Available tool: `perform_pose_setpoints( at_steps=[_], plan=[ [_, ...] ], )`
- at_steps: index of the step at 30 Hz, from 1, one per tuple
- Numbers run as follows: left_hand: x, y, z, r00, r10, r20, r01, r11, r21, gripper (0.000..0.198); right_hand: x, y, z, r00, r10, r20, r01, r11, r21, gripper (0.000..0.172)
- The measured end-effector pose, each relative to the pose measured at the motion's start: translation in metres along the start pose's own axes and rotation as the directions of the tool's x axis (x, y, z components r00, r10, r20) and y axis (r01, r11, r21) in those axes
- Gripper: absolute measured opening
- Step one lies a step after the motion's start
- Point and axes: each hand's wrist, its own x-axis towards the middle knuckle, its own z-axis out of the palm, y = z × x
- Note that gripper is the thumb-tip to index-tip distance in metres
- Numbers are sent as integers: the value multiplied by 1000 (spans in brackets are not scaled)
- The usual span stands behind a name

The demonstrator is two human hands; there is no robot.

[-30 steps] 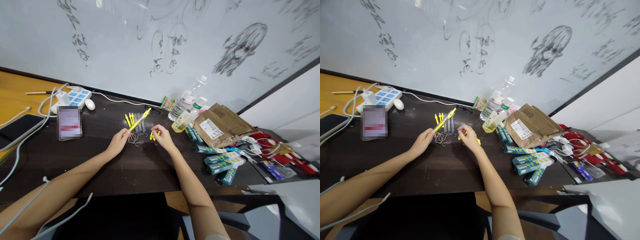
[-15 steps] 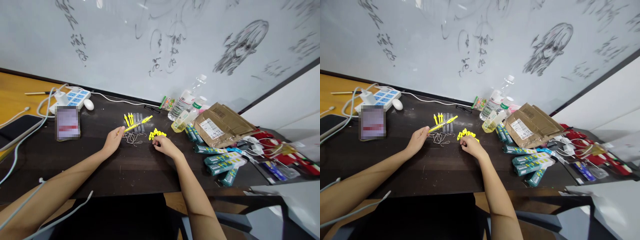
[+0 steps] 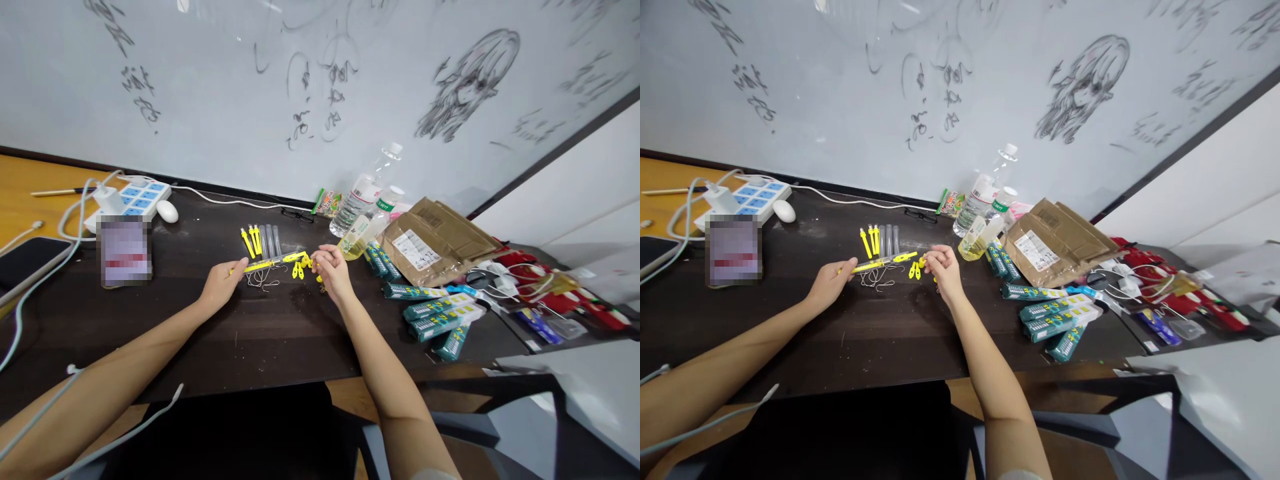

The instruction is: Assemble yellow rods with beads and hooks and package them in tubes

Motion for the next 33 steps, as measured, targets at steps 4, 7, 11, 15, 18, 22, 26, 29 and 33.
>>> perform_pose_setpoints(
  at_steps=[4,7,11,15,18,22,26,29,33],
  plan=[
    [0,-1,1,1000,16,25,-16,1000,-6,49,-3,0,5,999,28,19,-28,1000,11,26],
    [0,-2,2,999,23,31,-23,1000,-1,47,-4,1,6,999,28,35,-28,1000,-5,26],
    [0,-2,3,999,28,28,-28,999,15,46,-4,3,5,998,24,57,-22,999,-32,27],
    [0,-1,2,999,24,32,-25,999,35,47,-2,4,2,998,5,69,-1,998,-66,27],
    [0,0,1,999,25,32,-26,999,41,47,-2,3,1,997,15,73,-9,997,-80,27],
    [0,1,1,999,23,33,-24,999,38,47,-2,2,-1,995,30,90,-21,994,-103,28],
    [0,1,1,998,29,48,-31,998,45,47,-2,2,-1,995,12,97,0,993,-120,27],
    [-1,0,1,998,29,48,-31,998,45,47,-2,1,-1,993,8,119,8,991,-136,27],
    [-1,1,1,998,31,50,-34,998,60,47,-4,0,-1,986,24,167,1,988,-153,27]
  ],
)
